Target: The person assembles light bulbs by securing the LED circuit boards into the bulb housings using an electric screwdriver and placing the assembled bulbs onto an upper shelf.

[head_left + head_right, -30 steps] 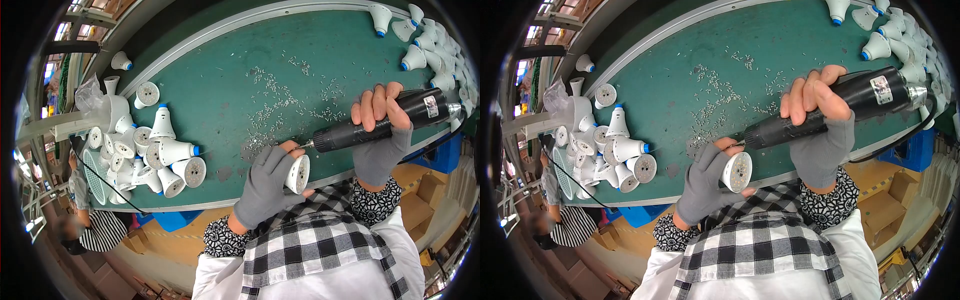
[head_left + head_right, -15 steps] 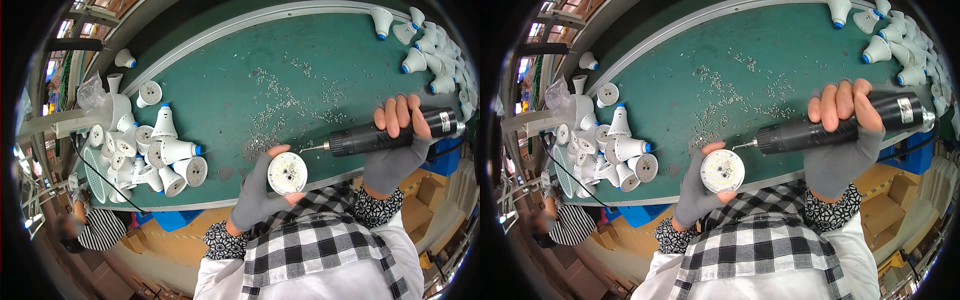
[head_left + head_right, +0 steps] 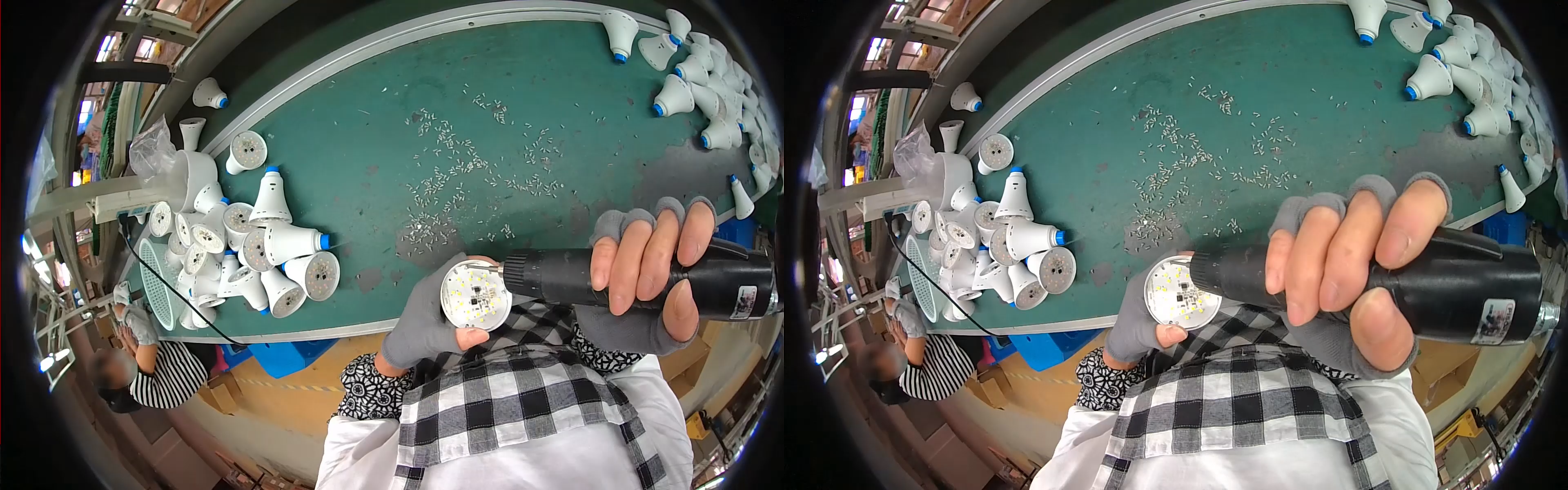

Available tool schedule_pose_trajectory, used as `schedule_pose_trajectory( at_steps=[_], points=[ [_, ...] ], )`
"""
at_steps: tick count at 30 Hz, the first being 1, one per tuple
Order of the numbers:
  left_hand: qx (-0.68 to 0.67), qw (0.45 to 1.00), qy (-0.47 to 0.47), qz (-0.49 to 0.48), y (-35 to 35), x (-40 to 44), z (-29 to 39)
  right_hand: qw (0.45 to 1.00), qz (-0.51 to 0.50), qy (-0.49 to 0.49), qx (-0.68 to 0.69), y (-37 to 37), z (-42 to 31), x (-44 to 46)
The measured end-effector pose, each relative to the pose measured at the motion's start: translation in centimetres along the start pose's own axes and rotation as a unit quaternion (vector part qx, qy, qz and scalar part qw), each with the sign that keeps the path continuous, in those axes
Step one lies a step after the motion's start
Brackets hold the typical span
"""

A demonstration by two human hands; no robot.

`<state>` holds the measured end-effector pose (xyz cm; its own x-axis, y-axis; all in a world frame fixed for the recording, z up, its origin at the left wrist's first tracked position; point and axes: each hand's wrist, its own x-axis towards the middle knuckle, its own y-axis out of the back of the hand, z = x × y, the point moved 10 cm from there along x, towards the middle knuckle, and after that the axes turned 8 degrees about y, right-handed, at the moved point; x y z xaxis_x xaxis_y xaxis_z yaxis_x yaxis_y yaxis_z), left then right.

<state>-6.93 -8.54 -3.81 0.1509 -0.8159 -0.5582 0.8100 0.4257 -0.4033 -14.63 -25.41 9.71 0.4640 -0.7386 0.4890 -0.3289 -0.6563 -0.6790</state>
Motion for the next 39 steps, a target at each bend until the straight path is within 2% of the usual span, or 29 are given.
schedule_pose_trajectory(
  at_steps=[12, 21, 24, 27, 33, 36, 39],
  points=[
    [0.002, 1.000, 0.013, -0.019, -0.1, 0.0, -0.5, 1.000, 0.006, -0.026, -0.006, -0.3, 0.7, -0.1],
    [0.049, 0.999, -0.005, 0.002, 0.1, 0.2, -0.3, 0.998, 0.022, -0.061, -0.012, -0.4, 1.1, -0.1],
    [0.124, 0.992, -0.019, 0.028, 0.1, 0.3, 0.4, 0.998, 0.006, -0.070, 0.007, -0.5, 1.5, 0.1],
    [0.276, 0.958, -0.068, 0.039, 0.0, 0.3, 1.6, 0.996, -0.002, -0.078, 0.032, -0.4, 1.9, 0.7],
    [0.223, 0.973, -0.052, -0.004, -0.7, 0.8, 0.9, 0.992, -0.011, -0.113, 0.046, -0.9, 2.7, 1.1],
    [0.268, 0.961, -0.064, -0.004, -0.6, 0.9, 0.6, 0.991, -0.009, -0.123, 0.040, -0.5, 3.2, 1.1],
    [0.216, 0.975, -0.039, -0.024, -0.3, 1.2, -0.6, 0.992, 0.006, -0.121, 0.032, 0.2, 3.5, 0.7]
  ],
)
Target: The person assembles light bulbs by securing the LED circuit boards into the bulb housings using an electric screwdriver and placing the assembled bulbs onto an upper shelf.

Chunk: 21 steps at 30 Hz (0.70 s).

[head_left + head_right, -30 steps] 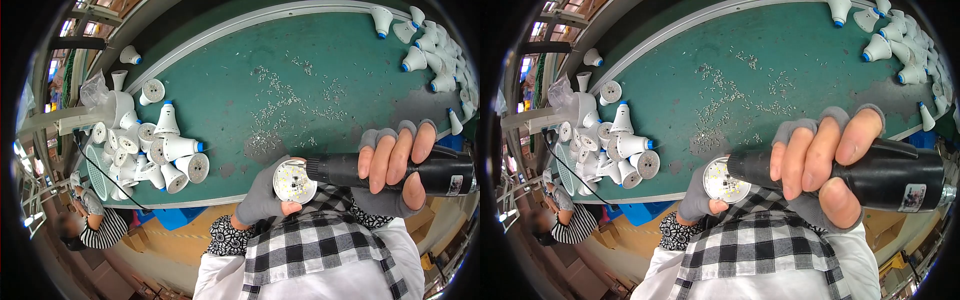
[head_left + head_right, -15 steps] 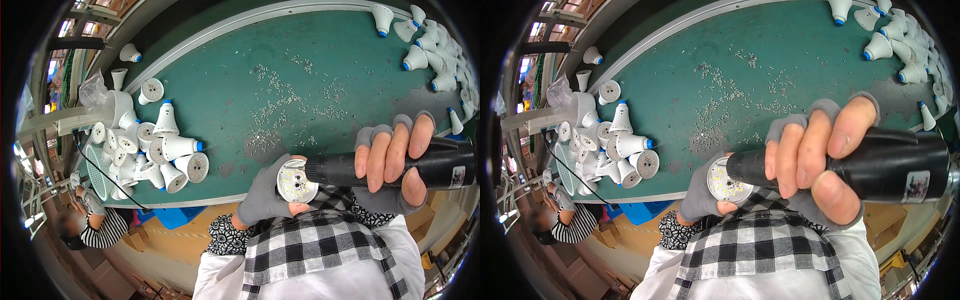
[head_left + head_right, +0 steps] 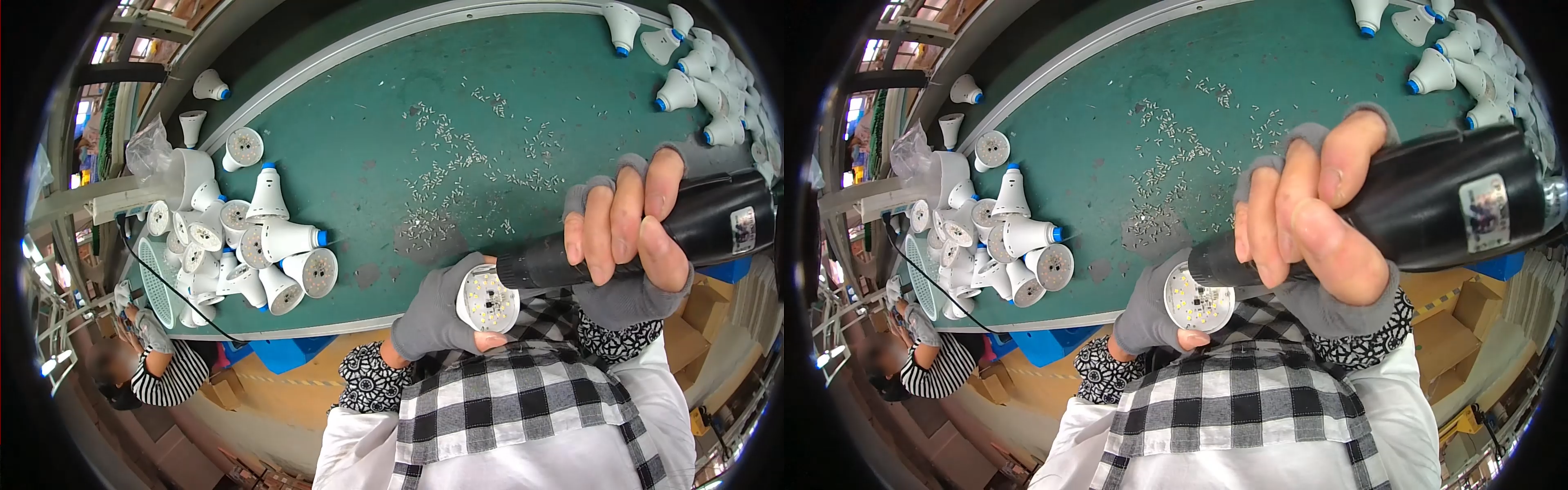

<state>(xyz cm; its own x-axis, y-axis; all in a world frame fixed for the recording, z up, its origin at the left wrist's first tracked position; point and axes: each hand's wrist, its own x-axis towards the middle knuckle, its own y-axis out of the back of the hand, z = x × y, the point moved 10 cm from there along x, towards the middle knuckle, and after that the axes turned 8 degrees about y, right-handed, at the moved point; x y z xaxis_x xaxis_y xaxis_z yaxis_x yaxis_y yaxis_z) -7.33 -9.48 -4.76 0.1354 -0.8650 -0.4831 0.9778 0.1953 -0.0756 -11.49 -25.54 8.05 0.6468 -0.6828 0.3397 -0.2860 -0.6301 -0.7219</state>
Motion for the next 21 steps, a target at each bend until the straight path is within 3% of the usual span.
schedule_pose_trajectory(
  at_steps=[3, 6, 8, 9, 16, 21],
  points=[
    [-0.118, 0.992, -0.020, 0.046, 1.1, -1.2, -0.4, 0.996, 0.086, 0.021, 0.011, 1.9, -0.2, -0.2],
    [-0.221, 0.973, 0.021, 0.055, 2.9, -2.4, -0.9, 0.981, 0.178, 0.073, -0.012, 5.5, -0.3, 0.1],
    [-0.252, 0.954, 0.037, 0.155, 4.5, -3.3, -1.3, 0.972, 0.213, 0.070, -0.063, 6.8, 1.3, 0.2],
    [-0.266, 0.951, 0.028, 0.157, 5.0, -3.2, -2.4, 0.966, 0.231, 0.069, -0.089, 7.3, 2.0, 0.0],
    [-0.240, 0.950, 0.013, 0.200, 6.5, -4.0, -3.8, 0.964, 0.243, 0.032, -0.100, 7.4, 3.6, -0.5],
    [-0.232, 0.962, 0.035, 0.137, 5.1, -3.8, -1.9, 0.960, 0.233, 0.044, -0.146, 8.0, 2.5, -0.5]
  ],
)
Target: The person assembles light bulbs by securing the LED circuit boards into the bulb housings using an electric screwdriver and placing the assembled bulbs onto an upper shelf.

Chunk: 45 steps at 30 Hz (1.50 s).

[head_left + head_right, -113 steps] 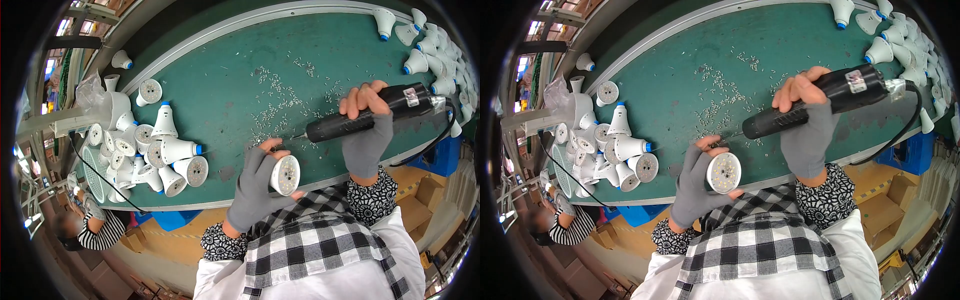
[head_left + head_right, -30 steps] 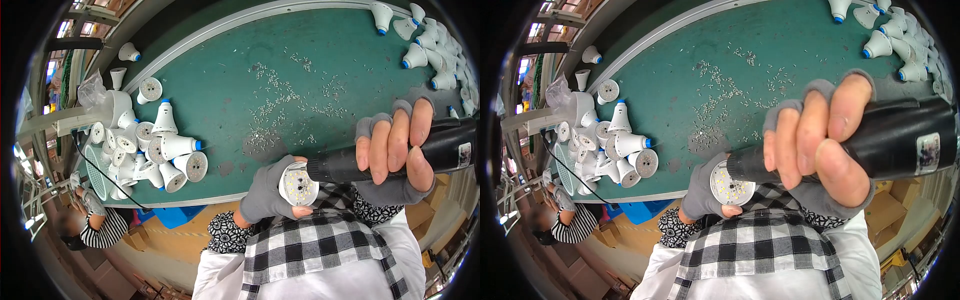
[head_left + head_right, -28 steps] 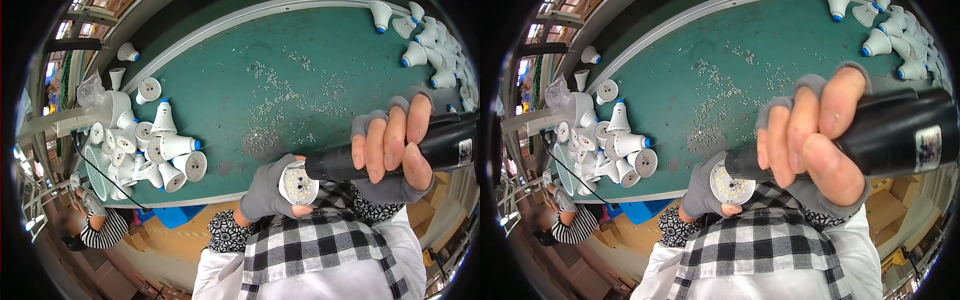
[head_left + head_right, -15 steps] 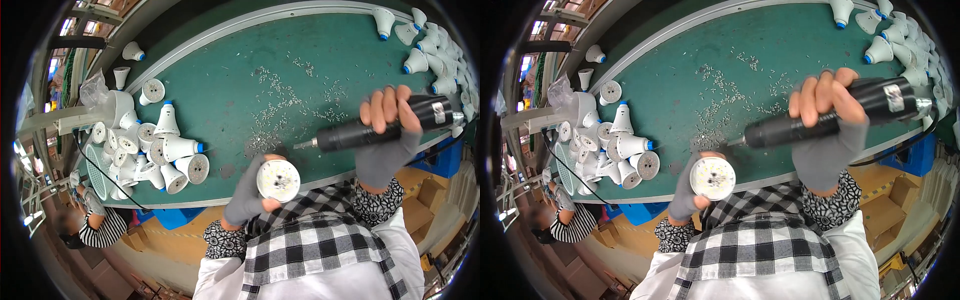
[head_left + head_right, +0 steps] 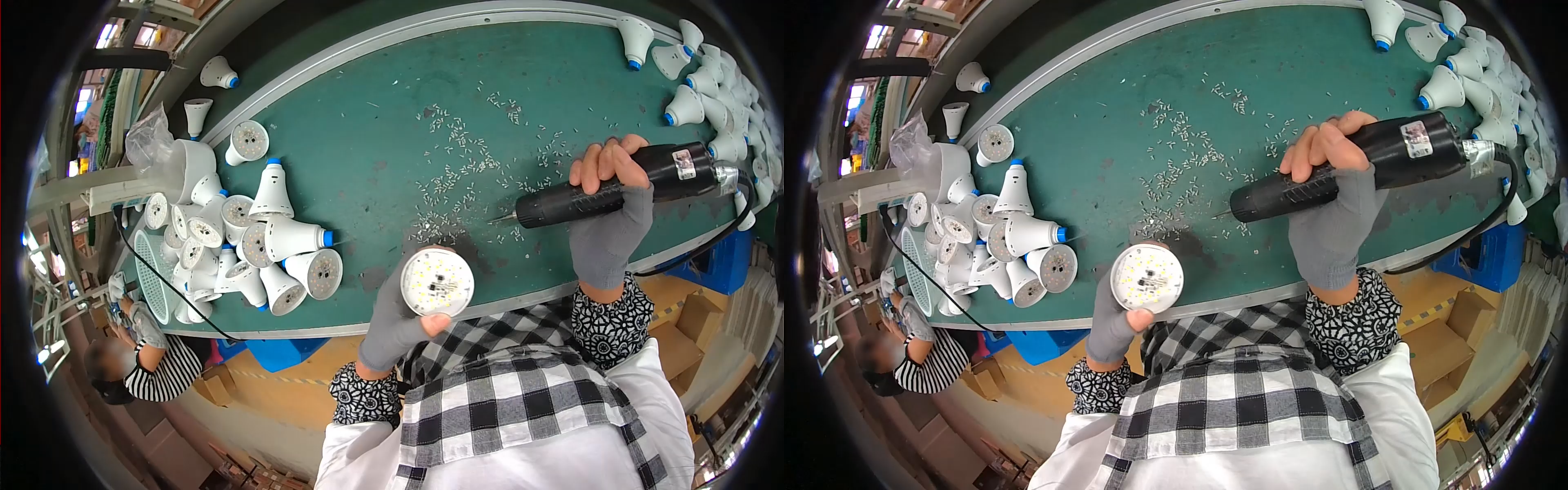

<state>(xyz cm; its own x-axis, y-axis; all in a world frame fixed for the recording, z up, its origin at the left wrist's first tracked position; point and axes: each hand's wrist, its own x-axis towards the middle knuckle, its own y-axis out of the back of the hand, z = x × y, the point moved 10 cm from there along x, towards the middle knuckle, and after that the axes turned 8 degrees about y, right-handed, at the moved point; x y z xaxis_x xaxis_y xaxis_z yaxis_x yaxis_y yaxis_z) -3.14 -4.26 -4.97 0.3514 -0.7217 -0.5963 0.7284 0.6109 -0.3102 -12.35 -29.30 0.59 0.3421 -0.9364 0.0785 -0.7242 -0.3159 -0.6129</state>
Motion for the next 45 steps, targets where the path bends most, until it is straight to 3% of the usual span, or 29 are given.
schedule_pose_trajectory(
  at_steps=[5, 6, 9, 14, 22, 45],
  points=[
    [0.124, 0.992, -0.011, -0.032, -2.0, 0.8, 1.1, 0.999, -0.013, 0.004, -0.052, 0.3, 0.7, -0.1],
    [0.238, 0.966, -0.093, -0.023, -2.4, 1.1, 2.3, 0.999, -0.011, 0.000, -0.045, 0.4, 0.7, -0.1],
    [0.380, 0.907, -0.181, 0.009, -4.4, 0.9, 4.5, 1.000, -0.002, -0.015, -0.011, 0.4, 0.2, -0.1],
    [0.449, 0.870, -0.205, -0.010, -6.7, 1.3, 4.8, 0.998, -0.025, -0.020, 0.056, -0.4, -1.8, -0.2],
    [0.456, 0.870, -0.186, -0.024, -7.8, 1.2, 4.2, 0.992, -0.088, -0.017, 0.091, -1.9, -3.6, -1.0],
    [0.387, 0.909, -0.146, -0.053, -7.6, 0.9, 3.6, 0.989, -0.057, -0.030, 0.131, -0.8, -4.0, -1.0]
  ],
)
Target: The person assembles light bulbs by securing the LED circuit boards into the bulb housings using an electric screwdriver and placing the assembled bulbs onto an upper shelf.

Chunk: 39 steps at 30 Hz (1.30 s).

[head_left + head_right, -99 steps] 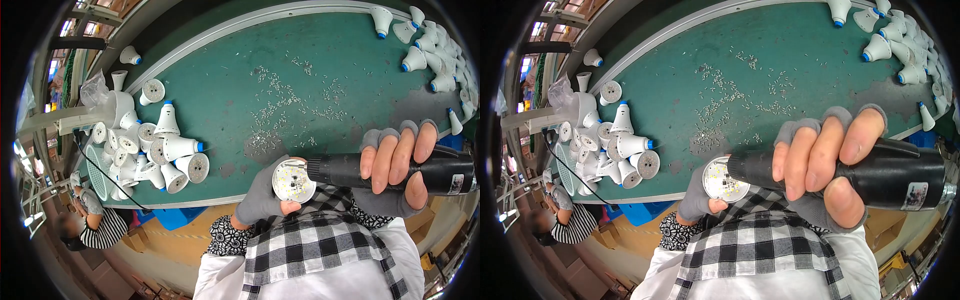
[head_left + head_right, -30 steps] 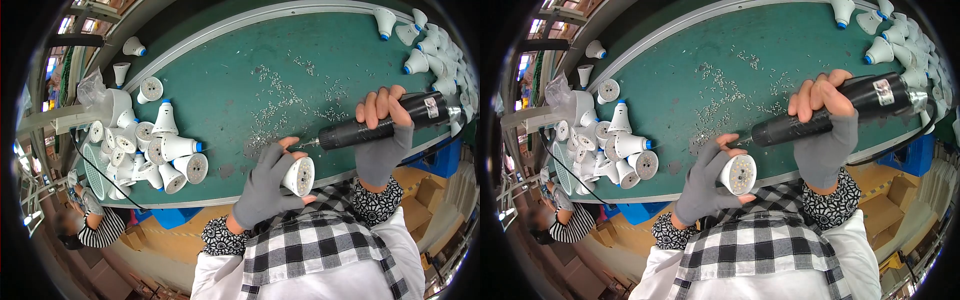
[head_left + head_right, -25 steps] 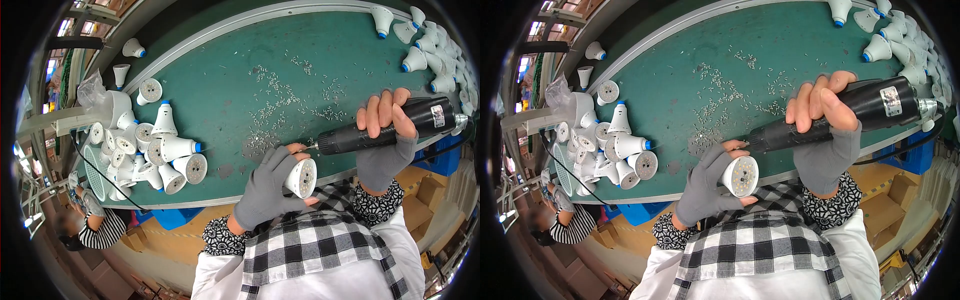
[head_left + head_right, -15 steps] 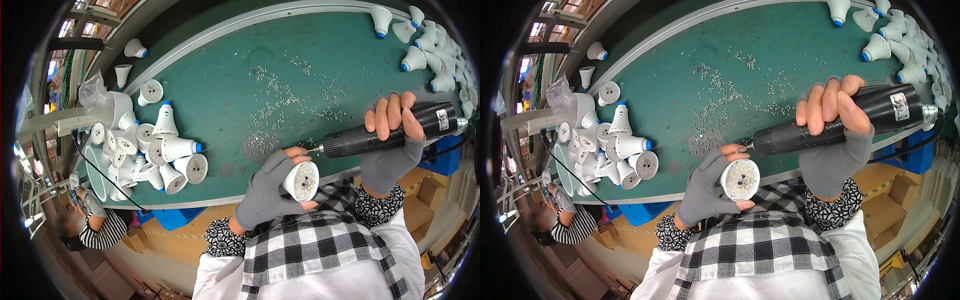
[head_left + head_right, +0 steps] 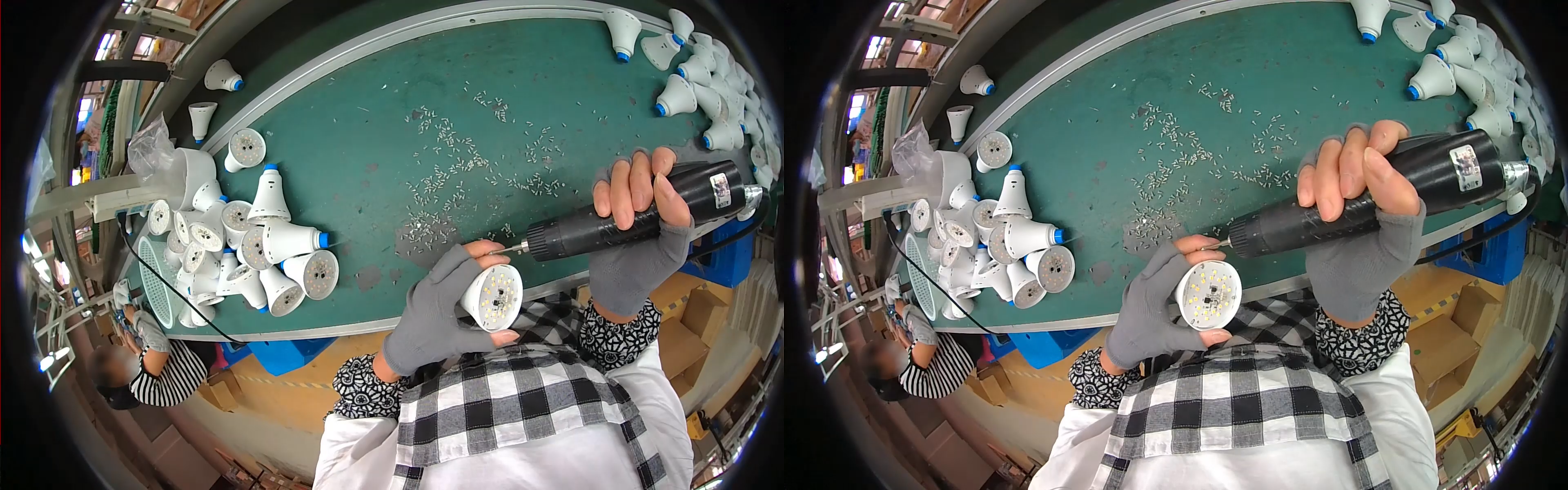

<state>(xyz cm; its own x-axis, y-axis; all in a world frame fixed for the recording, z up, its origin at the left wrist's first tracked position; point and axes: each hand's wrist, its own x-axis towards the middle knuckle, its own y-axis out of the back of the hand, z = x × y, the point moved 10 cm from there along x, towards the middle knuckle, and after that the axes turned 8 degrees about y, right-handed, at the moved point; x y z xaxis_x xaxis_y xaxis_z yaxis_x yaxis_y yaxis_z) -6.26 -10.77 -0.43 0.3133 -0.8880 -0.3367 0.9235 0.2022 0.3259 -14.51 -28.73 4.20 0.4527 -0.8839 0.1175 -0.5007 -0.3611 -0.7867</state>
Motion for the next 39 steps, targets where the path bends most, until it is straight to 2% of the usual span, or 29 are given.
schedule_pose_trajectory(
  at_steps=[4, 7, 10, 11, 14, 17, 20, 23, 26, 31, 39],
  points=[
    [-0.005, 1.000, 0.004, -0.004, -0.1, 0.0, -0.1, 1.000, -0.004, -0.002, -0.008, 0.0, 0.1, 0.1],
    [0.002, 1.000, -0.009, -0.019, -0.3, 0.1, -0.1, 0.997, -0.070, -0.012, 0.003, -0.6, 0.2, 0.3],
    [-0.012, 0.998, -0.029, -0.054, -0.7, 0.2, -0.4, 0.962, -0.252, -0.064, 0.085, -3.1, 0.9, 0.5],
    [-0.021, 0.997, -0.036, -0.069, -0.8, 0.2, -0.5, 0.954, -0.275, -0.073, 0.091, -3.2, 1.1, 0.6],
    [-0.088, 0.991, -0.036, -0.097, -0.8, 0.2, -1.1, 0.975, -0.203, -0.055, 0.073, -2.4, 1.0, 0.9],
    [-0.311, 0.937, 0.119, -0.104, -1.3, -1.1, -4.1, 0.990, -0.121, 0.000, 0.067, -1.3, -0.2, 1.3],
    [-0.303, 0.949, 0.083, -0.040, -0.4, -1.2, -3.8, 0.995, -0.071, 0.004, 0.073, -0.8, -0.9, 1.2],
    [-0.236, 0.969, 0.074, 0.014, -0.1, -1.2, -4.4, 0.994, -0.065, 0.001, 0.091, -1.6, -1.2, 0.5],
    [-0.246, 0.965, 0.083, -0.038, -0.6, -0.5, -3.9, 0.994, -0.083, -0.015, 0.072, -3.4, -1.4, -0.4],
    [-0.284, 0.953, 0.089, -0.047, -1.3, -0.4, -4.0, 0.995, -0.099, -0.011, 0.016, -4.8, -1.2, -1.5],
    [-0.281, 0.956, 0.068, -0.054, -1.4, -0.4, -3.8, 0.990, -0.135, -0.030, 0.028, -6.4, -0.5, -2.1]
  ],
)
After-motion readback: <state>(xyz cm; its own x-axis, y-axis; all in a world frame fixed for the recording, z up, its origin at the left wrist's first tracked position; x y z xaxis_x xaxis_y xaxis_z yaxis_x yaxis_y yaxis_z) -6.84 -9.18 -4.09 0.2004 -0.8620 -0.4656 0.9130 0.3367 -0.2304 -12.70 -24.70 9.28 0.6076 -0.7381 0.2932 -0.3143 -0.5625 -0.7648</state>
